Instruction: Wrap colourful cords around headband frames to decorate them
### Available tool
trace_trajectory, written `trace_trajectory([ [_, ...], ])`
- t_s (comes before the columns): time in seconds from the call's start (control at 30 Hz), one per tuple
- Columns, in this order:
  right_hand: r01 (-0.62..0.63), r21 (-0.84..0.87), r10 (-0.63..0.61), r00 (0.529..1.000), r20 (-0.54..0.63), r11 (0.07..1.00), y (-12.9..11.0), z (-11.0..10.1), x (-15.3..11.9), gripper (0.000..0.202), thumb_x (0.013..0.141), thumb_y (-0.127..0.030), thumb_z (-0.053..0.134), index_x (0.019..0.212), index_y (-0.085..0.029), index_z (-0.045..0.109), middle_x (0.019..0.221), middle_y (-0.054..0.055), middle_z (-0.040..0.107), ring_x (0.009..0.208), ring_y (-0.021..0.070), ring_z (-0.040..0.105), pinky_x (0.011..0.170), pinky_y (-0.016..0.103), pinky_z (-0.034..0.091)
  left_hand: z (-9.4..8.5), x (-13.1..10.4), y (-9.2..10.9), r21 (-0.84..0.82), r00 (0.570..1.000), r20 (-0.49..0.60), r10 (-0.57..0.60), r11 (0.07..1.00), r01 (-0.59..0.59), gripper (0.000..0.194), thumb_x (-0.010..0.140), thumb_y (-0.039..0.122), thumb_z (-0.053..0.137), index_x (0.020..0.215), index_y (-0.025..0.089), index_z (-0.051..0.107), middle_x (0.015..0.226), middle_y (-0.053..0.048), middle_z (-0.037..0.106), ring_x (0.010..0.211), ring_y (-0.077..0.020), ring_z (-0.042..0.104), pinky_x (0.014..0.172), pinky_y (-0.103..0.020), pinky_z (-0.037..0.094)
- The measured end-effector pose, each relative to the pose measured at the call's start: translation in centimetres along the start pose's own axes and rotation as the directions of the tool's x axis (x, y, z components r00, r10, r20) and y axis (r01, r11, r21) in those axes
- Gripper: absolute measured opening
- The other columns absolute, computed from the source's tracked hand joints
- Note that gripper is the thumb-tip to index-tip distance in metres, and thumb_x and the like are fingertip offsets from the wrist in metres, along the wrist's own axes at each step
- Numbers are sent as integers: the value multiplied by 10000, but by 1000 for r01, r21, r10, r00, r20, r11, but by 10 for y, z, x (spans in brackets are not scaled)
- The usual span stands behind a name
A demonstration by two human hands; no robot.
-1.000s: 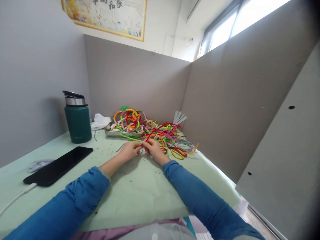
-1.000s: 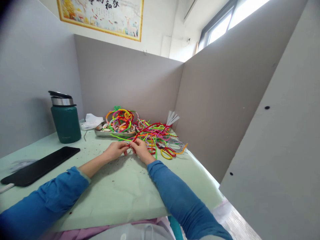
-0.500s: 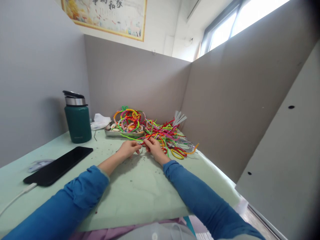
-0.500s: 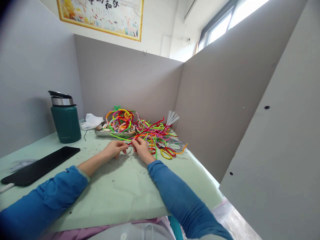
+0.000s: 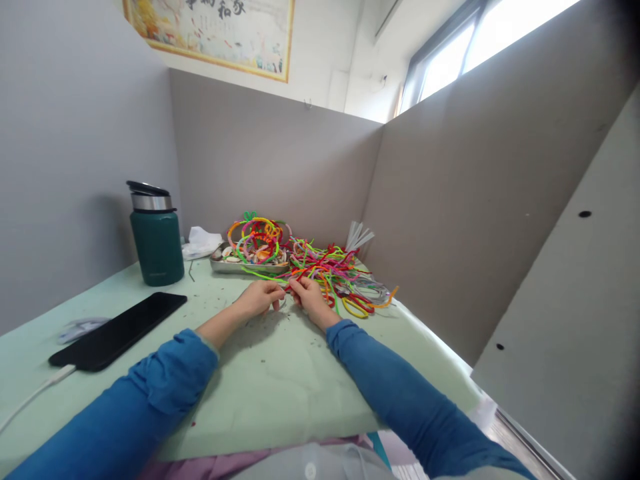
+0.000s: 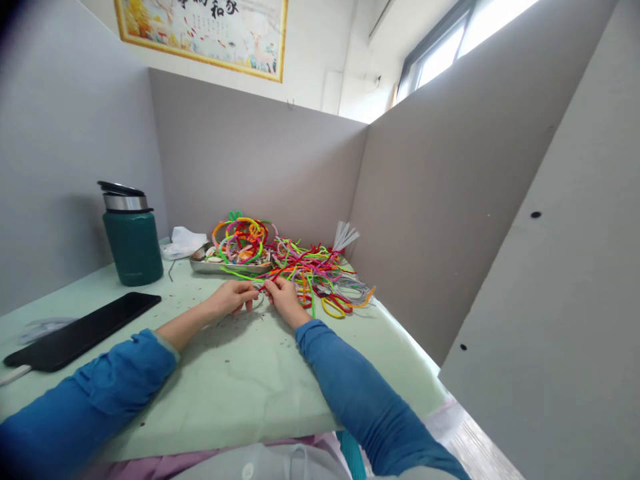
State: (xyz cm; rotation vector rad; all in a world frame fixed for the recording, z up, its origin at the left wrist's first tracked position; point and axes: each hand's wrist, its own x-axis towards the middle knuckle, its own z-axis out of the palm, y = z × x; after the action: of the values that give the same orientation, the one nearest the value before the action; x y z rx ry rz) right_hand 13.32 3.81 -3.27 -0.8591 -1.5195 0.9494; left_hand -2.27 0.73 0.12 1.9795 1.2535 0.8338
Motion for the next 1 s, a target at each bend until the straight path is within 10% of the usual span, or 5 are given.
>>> trace_trajectory([
  [0.37,59,-179,-62,998,-11,982,3,-2,1,315,767,-449,502,618,-172,509,420,-54,434,380,78,375,409,199,297,-2,5,-7,85,998,-45,-42,995,46,345,723,466,457,686,151,592,560,2,602,377,-81,420,408,-205,307],
  [0.53,-20,-164,-2,991,-137,986,10,-5,7,308,732,-457,523,618,-172,492,457,-48,471,379,78,396,393,196,285,-14,6,-11,419,993,-115,4,907,45,301,645,473,558,634,181,630,596,-6,610,537,-119,492,476,-207,284],
  [0.77,-72,-127,50,984,-170,989,6,-8,7,309,711,-455,540,623,-161,501,511,-32,510,377,74,404,377,197,282,-17,1,-13,642,995,98,-7,765,-58,122,620,315,581,606,199,617,629,-23,614,594,-148,507,512,-232,275],
  [1.0,-75,82,93,961,-259,994,3,-8,8,303,707,-456,540,650,-167,465,542,-39,512,376,63,407,360,190,277,-23,5,-1,313,925,-375,62,948,63,103,726,257,509,685,172,551,630,-25,592,596,-135,503,539,-234,306],
])
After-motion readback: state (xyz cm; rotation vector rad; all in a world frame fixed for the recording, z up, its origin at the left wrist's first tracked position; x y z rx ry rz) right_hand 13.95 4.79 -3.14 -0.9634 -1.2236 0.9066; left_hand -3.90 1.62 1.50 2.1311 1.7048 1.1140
